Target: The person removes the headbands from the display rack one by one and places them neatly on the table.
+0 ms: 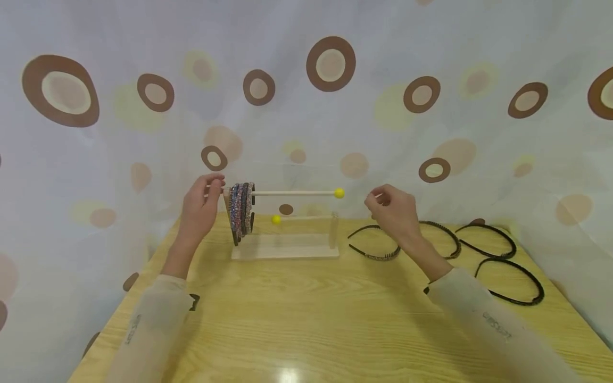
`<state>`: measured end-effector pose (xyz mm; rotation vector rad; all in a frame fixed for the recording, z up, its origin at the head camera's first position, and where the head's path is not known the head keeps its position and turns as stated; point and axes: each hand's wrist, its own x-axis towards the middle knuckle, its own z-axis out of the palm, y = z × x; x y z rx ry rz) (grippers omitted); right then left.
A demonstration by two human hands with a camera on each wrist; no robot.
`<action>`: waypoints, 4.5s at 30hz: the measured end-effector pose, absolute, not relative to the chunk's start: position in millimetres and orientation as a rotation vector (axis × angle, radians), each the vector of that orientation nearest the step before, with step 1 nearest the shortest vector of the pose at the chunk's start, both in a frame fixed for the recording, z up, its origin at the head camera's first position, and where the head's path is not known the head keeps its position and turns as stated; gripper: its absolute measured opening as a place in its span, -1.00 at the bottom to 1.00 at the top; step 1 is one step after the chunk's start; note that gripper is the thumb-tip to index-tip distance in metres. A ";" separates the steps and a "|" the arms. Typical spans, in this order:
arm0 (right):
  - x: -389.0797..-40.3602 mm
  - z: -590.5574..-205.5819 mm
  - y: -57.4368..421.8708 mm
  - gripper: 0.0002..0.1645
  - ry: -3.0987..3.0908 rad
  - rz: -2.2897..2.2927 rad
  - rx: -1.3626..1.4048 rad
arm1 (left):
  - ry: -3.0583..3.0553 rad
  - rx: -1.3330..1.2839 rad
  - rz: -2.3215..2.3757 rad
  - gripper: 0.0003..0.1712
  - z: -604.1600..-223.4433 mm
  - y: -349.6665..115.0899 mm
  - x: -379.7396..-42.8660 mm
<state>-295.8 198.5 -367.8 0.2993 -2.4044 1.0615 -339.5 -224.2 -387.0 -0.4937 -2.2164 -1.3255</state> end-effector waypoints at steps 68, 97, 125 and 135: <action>-280.9 -321.7 45.6 -0.83 -2.132 1.898 0.799 | -2.271 -0.383 -1.885 -0.45 -384.3 -222.9 -331.0; -192.4 -424.9 291.1 -0.82 -1.623 2.956 0.058 | -2.294 -0.395 -1.840 -0.45 -385.4 -221.8 -328.3; -160.2 -456.6 404.1 -0.61 -2.392 2.260 -0.539 | -2.270 -0.405 -1.837 -0.42 -386.6 -220.9 -328.2; -161.9 -466.2 415.2 -0.46 -2.813 1.445 -0.344 | -2.281 -0.396 -1.834 -0.38 -386.1 -219.3 -331.3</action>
